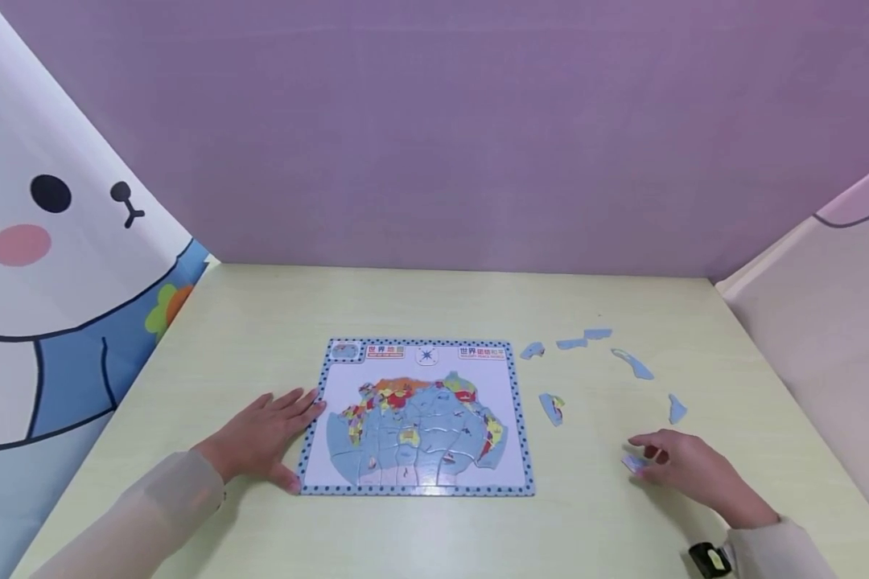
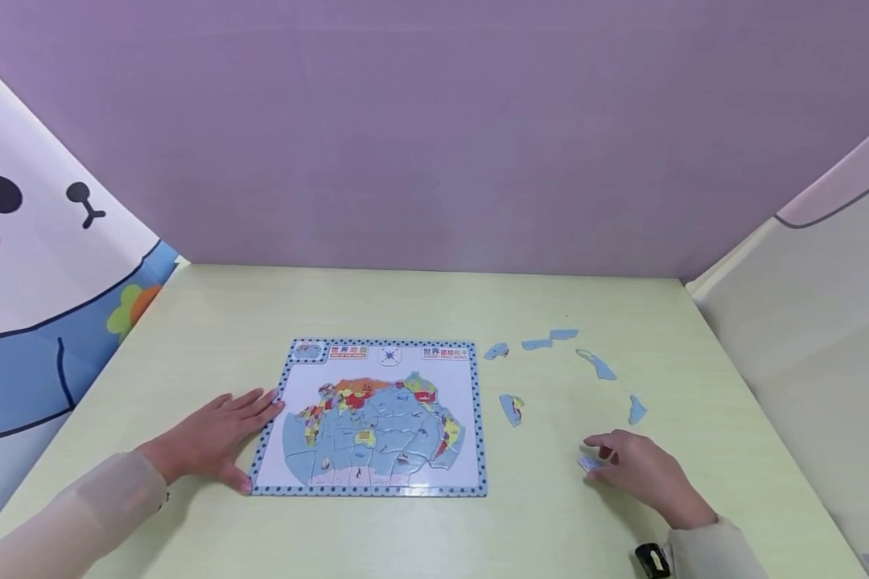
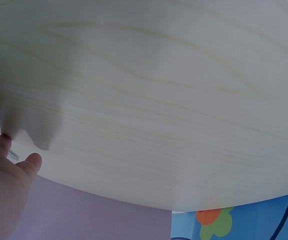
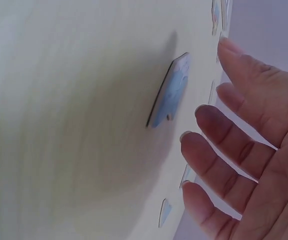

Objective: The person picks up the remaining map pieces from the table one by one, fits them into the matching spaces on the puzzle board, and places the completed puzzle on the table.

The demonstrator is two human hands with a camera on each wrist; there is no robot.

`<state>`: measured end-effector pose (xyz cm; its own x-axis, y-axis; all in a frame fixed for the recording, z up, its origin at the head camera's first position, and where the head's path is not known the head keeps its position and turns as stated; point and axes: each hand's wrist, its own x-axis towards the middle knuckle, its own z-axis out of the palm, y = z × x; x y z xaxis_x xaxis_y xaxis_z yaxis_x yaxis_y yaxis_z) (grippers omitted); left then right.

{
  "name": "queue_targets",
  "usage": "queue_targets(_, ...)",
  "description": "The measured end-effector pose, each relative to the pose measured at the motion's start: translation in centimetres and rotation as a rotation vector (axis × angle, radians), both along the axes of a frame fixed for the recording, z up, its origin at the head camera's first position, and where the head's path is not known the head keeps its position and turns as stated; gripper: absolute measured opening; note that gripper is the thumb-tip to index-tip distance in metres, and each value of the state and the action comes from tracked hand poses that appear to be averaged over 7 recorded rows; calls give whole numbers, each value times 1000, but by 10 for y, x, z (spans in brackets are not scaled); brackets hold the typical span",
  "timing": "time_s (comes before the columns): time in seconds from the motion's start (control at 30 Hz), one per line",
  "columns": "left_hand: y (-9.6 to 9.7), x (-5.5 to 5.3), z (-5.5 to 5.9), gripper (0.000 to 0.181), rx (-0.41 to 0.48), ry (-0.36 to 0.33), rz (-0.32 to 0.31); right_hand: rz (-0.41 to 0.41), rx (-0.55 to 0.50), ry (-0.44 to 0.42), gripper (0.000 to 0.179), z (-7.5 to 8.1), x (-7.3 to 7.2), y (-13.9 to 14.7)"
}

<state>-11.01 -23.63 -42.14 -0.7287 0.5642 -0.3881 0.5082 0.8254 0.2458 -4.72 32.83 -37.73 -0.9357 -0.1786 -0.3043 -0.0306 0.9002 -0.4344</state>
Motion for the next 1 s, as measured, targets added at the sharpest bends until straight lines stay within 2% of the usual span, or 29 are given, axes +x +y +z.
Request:
queue_targets(0.5,1,2,0,121,1,8,4,-3,86,15,37,-7,5,8)
queue_targets(1.0,2,4,-3,122,-3,7,18,-2,119,-14,23,-10,1,6)
